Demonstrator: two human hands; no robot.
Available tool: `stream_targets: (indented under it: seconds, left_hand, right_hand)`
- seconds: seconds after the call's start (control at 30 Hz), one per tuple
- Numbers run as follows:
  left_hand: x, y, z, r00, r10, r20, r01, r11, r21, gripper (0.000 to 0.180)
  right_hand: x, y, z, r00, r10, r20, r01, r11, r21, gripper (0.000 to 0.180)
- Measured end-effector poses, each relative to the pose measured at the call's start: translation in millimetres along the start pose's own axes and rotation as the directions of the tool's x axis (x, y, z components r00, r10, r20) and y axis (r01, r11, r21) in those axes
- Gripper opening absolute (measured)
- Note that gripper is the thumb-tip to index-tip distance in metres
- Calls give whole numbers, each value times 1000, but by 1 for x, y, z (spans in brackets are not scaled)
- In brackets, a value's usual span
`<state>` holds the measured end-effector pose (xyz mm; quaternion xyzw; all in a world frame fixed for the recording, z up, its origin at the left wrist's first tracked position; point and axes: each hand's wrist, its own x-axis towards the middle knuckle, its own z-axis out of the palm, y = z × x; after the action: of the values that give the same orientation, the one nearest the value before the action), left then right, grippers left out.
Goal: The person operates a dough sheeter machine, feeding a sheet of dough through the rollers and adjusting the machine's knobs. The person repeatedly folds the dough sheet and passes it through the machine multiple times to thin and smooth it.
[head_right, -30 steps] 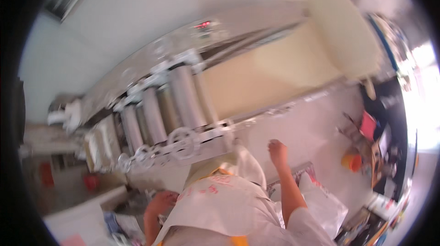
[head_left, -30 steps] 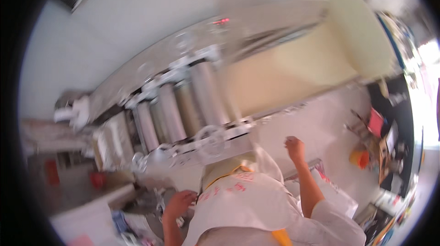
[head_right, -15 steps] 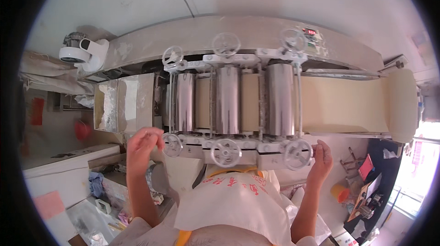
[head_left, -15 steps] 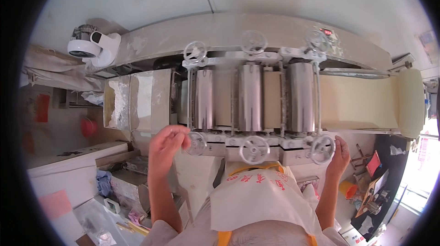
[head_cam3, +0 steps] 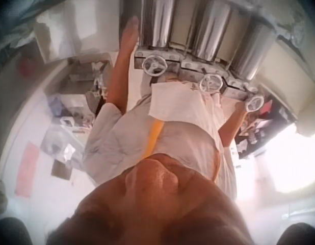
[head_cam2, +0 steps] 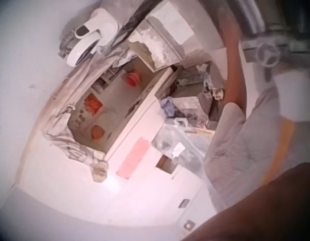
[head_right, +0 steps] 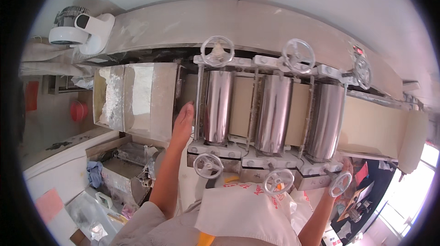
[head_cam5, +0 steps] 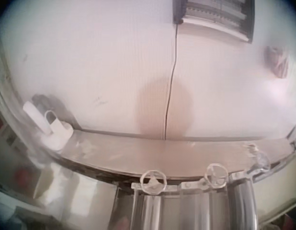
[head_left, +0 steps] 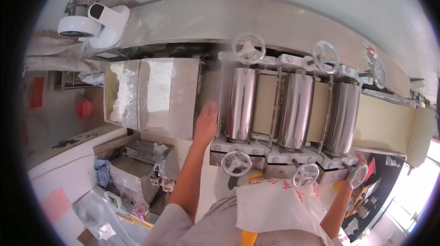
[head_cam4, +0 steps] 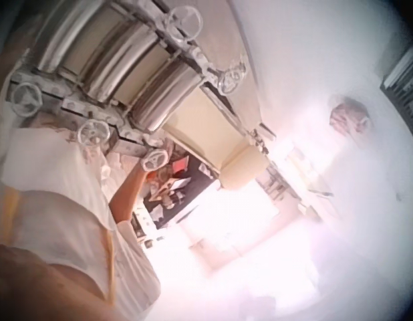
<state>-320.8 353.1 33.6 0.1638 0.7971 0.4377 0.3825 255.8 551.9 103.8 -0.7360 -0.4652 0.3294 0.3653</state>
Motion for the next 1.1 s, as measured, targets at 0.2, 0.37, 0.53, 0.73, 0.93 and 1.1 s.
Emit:
stream_targets:
  seconds: [0.2, 0.37, 0.53, 0.73, 0.93, 1.1]
  left_hand:
    - [56, -34, 21, 993, -108, 56, 117, 976, -183, 78]
    - [91, -37, 29, 993, -112, 34, 116, 977, -181, 94]
    - [109, -27, 5, 945, -272, 185, 311, 921, -235, 107]
    - [106, -22, 19, 968, -238, 81, 247, 960, -135, 103]
    - [85, -8, 20, 964, -247, 100, 266, 887, -377, 88]
    - [22, 26, 11, 986, 137, 94, -145, 985, 94, 64]
  right_hand:
    - [-8, -16, 6, 976, -196, 93, 213, 948, -236, 39]
    - [1, 2, -6, 850, -470, 238, 522, 694, -496, 25]
    - [-22, -23, 13, 779, -579, 242, 611, 613, -500, 26]
    - [-34, -33, 12, 778, -561, 283, 609, 560, -562, 31]
    - [-48, -87, 42, 992, -99, -80, 68, 943, -325, 25]
    - [-44, -92, 43, 971, 87, -224, -113, 988, -106, 23]
